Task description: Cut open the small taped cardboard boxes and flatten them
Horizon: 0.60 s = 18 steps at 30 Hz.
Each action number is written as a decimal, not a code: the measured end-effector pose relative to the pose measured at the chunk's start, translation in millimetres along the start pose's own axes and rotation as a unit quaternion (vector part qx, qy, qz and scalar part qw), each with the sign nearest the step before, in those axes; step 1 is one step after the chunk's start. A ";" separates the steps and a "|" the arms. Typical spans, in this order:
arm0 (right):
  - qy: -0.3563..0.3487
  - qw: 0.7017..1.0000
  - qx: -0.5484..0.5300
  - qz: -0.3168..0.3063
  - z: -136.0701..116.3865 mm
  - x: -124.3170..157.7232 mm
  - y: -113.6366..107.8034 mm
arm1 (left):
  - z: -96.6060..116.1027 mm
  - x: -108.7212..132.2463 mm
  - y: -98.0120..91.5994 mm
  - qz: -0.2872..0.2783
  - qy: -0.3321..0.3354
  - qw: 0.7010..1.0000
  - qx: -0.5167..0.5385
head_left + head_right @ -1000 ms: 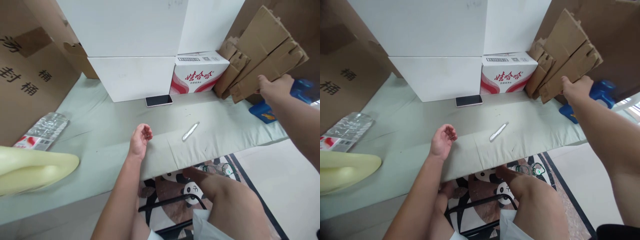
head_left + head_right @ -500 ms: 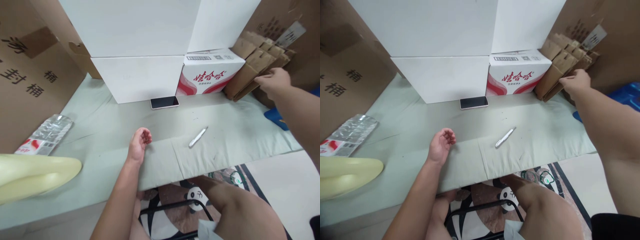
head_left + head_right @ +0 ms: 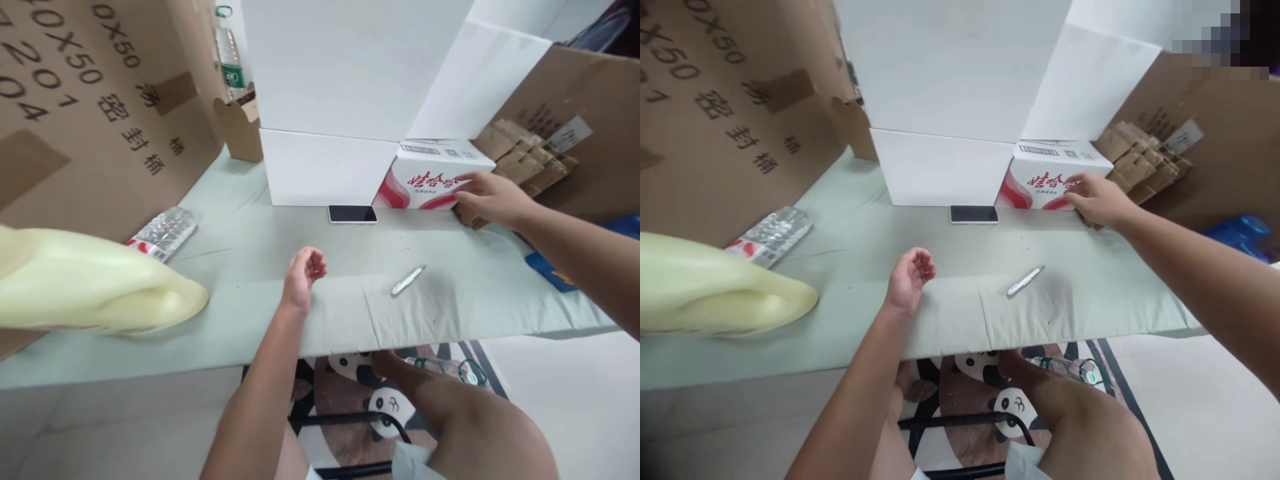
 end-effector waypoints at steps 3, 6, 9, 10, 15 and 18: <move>-0.083 0.994 -0.043 -0.062 -60.2 16.5 32.2 | 9.3 5.7 -7.7 0.006 0.009 0.999 0.038; -0.211 0.968 -0.058 -0.122 -126.6 35.5 70.0 | 17.4 11.6 -17.1 0.008 0.017 0.997 0.077; -0.314 0.928 -0.090 -0.178 -193.6 50.0 113.9 | 24.0 16.3 -29.3 0.012 0.020 0.994 0.103; -0.333 0.918 -0.101 -0.191 -215.8 51.9 129.7 | 26.1 17.2 -33.8 0.013 0.021 0.994 0.109; -0.371 0.908 -0.069 -0.184 -336.6 38.3 209.2 | 37.9 11.0 -55.1 0.020 0.026 0.990 0.138; -0.362 0.922 -0.013 -0.139 -410.1 12.3 243.8 | 42.8 -1.3 -65.6 0.023 0.033 0.988 0.147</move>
Point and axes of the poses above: each hand's wrist, its own x-axis away from the middle knuckle, its own y-axis out of the palm, z = x × y, the point moved 7 cm from there along -x, towards the middle knuckle, and after that the axes turned 3 degrees about -y, right-handed, at the moved point
